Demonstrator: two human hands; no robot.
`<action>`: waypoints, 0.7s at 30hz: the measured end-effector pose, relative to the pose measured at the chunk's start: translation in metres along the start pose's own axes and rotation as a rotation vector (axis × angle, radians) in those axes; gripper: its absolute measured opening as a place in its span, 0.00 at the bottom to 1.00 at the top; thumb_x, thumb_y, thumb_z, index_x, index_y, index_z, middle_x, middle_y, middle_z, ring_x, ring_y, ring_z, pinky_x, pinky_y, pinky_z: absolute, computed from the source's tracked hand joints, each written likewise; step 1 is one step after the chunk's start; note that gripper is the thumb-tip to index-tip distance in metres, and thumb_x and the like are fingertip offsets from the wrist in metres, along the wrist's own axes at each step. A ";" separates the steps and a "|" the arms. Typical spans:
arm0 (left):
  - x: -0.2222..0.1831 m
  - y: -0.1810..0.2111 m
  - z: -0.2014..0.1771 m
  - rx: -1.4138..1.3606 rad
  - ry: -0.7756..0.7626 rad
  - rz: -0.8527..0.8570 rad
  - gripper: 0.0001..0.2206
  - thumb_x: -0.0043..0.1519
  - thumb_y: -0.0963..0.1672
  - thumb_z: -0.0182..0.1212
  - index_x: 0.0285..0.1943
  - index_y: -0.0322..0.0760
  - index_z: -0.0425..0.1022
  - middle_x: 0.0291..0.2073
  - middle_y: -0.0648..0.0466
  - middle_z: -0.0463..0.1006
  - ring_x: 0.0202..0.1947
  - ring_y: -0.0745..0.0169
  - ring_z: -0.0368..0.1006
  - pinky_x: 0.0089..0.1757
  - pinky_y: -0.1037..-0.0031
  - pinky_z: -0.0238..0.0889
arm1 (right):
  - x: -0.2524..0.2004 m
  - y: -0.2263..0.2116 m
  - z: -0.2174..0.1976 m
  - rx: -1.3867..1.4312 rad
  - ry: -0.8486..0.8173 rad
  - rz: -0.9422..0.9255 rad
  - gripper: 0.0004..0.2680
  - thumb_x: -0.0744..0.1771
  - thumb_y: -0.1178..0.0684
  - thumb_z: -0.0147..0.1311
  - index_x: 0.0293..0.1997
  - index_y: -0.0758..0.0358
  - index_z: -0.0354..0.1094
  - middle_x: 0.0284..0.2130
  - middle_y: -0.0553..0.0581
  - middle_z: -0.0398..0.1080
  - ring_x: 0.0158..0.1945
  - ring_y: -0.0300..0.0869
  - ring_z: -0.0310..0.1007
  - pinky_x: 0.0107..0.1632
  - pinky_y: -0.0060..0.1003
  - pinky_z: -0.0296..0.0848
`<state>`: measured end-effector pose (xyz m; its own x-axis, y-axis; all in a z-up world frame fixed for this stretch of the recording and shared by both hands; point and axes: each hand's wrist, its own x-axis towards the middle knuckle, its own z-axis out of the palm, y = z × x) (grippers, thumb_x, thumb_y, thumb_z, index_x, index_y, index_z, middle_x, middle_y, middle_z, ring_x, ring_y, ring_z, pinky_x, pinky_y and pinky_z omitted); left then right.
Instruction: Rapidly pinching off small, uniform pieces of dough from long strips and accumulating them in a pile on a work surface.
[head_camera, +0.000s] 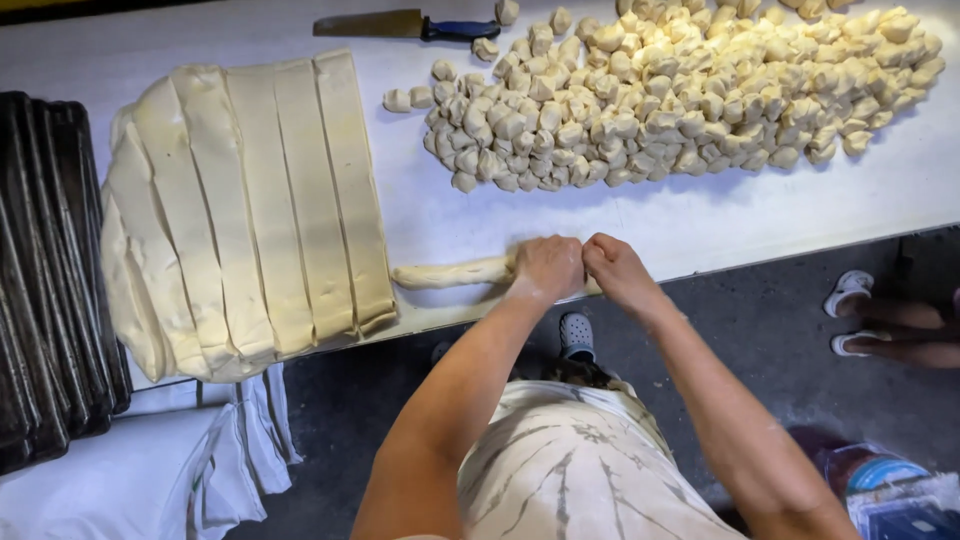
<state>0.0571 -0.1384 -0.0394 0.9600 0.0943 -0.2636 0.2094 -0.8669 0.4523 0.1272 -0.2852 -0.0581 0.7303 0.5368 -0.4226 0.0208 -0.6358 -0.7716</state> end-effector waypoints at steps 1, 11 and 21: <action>0.012 -0.005 0.007 0.005 0.000 0.005 0.10 0.62 0.44 0.50 0.37 0.41 0.79 0.31 0.48 0.82 0.39 0.44 0.82 0.39 0.54 0.71 | -0.033 -0.045 -0.013 0.005 0.005 -0.001 0.09 0.69 0.49 0.44 0.34 0.59 0.71 0.18 0.56 0.67 0.23 0.43 0.67 0.27 0.38 0.67; -0.027 -0.025 -0.029 -0.017 0.296 0.024 0.28 0.46 0.43 0.78 0.52 0.28 0.69 0.42 0.43 0.71 0.43 0.40 0.75 0.40 0.54 0.74 | -0.008 -0.041 -0.026 -0.170 0.350 -0.376 0.16 0.66 0.65 0.54 0.62 0.71 0.65 0.51 0.77 0.62 0.50 0.69 0.67 0.45 0.53 0.73; -0.028 -0.039 0.002 -0.334 0.260 0.081 0.07 0.55 0.38 0.58 0.40 0.30 0.69 0.32 0.38 0.71 0.39 0.28 0.73 0.38 0.45 0.68 | -0.001 -0.054 0.053 -0.203 0.199 -0.048 0.19 0.74 0.38 0.35 0.36 0.61 0.66 0.27 0.73 0.73 0.36 0.65 0.77 0.33 0.53 0.70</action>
<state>0.0218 -0.1087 -0.0513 0.9818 0.1895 -0.0120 0.1391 -0.6746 0.7249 0.0894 -0.2224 -0.0410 0.8444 0.4622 -0.2708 0.1800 -0.7210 -0.6691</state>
